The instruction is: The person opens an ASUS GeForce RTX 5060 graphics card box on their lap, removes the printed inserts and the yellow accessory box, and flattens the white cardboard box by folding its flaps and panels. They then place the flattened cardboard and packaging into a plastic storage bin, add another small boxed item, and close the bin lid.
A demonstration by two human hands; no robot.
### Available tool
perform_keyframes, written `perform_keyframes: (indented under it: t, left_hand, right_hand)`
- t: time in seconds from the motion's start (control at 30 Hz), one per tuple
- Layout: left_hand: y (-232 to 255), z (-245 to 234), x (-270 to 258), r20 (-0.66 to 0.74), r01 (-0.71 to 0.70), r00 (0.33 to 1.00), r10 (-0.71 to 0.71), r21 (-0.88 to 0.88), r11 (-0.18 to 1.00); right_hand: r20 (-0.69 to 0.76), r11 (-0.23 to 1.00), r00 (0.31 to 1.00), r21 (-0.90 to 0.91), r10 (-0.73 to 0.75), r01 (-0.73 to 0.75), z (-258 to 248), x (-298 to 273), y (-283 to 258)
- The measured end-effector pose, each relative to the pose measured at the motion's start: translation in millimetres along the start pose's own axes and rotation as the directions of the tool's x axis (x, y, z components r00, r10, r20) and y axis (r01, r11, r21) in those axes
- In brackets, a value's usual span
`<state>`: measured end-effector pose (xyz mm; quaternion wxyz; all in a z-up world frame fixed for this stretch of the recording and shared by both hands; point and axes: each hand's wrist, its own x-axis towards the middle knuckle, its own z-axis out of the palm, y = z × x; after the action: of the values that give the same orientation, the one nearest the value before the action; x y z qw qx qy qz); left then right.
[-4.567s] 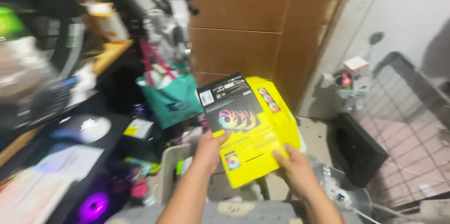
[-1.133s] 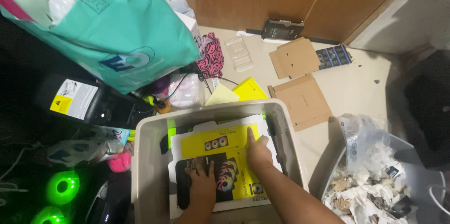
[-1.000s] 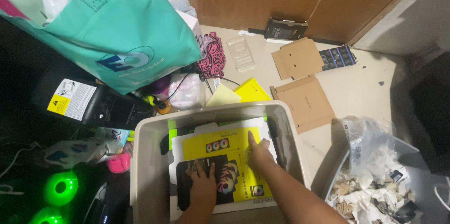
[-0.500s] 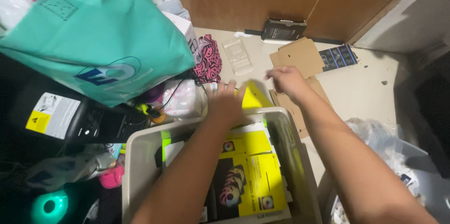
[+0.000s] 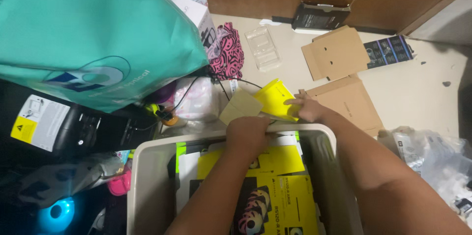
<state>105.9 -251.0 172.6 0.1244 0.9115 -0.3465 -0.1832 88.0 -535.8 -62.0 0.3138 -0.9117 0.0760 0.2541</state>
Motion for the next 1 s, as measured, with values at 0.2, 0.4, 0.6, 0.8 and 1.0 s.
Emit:
perform_keyframes:
  t: [0.2,0.4,0.6,0.8,1.0]
  left_hand:
    - [2,1,1,-0.028,0.001,1.0,-0.003,-0.052,0.999]
    - [7,7,-2,0.026,-0.005,1.0,0.005,-0.008,1.0]
    - [16,13,-2,-0.001,-0.007,1.0,0.007,0.005,1.0]
    - [18,7,-3,-0.023,-0.018,1.0,0.018,-0.02,1.0]
    - [18,6,-4,0.023,0.005,1.0,-0.005,0.004,1.0]
  right_hand:
    - [-0.017,0.975,0.985,0.148,0.172,-0.167,38,-3,32]
    - [-0.025,0.882,0.975,0.43,0.222,-0.19,64,-9,56]
    - [-0.03,0.913,0.998,0.402,-0.061,0.068,47,-25,46]
    - [0.034,0.911,0.989,0.386,0.142,-0.144,52,-21,41]
    - [0.015,0.761,0.986,0.638,-0.168,0.12,48,-45,22]
